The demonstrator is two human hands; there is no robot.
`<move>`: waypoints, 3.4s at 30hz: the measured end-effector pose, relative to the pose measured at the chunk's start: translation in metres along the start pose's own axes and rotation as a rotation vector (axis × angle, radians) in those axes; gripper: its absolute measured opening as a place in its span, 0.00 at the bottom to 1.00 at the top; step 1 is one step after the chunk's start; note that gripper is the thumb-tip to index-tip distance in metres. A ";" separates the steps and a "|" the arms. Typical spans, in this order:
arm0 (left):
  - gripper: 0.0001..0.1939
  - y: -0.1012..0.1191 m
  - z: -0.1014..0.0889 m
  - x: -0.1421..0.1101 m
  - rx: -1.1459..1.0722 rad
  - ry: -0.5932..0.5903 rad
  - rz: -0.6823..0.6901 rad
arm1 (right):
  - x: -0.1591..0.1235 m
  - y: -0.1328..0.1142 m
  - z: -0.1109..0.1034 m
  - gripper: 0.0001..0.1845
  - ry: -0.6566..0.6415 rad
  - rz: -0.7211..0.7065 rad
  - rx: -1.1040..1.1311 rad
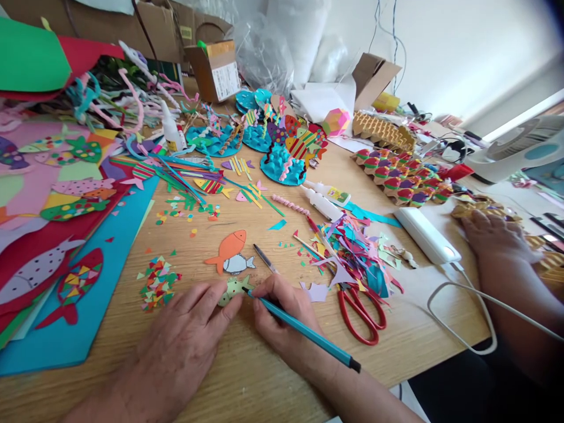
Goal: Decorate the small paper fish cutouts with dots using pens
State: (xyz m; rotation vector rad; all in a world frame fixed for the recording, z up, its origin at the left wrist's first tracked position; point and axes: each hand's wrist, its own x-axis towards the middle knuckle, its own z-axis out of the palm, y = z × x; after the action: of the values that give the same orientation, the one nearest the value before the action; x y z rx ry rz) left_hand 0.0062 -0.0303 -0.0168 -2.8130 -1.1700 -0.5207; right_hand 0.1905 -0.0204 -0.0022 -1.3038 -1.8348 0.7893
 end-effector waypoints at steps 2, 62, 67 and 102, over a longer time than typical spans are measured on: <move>0.24 0.001 0.001 0.000 -0.010 0.005 -0.013 | 0.000 0.001 0.001 0.05 0.004 0.001 -0.006; 0.25 0.005 0.000 -0.001 -0.007 -0.017 -0.080 | 0.000 -0.001 0.000 0.05 -0.031 0.003 -0.077; 0.24 0.001 -0.003 0.000 0.008 -0.025 -0.049 | 0.001 -0.002 -0.001 0.05 -0.037 0.002 -0.080; 0.26 0.001 -0.002 0.000 0.020 -0.047 -0.047 | 0.001 -0.001 0.000 0.04 -0.014 0.014 -0.074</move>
State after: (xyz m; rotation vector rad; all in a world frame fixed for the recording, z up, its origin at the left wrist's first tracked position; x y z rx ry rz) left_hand 0.0060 -0.0314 -0.0149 -2.8021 -1.2449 -0.4451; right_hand 0.1893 -0.0198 -0.0010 -1.3622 -1.8837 0.7460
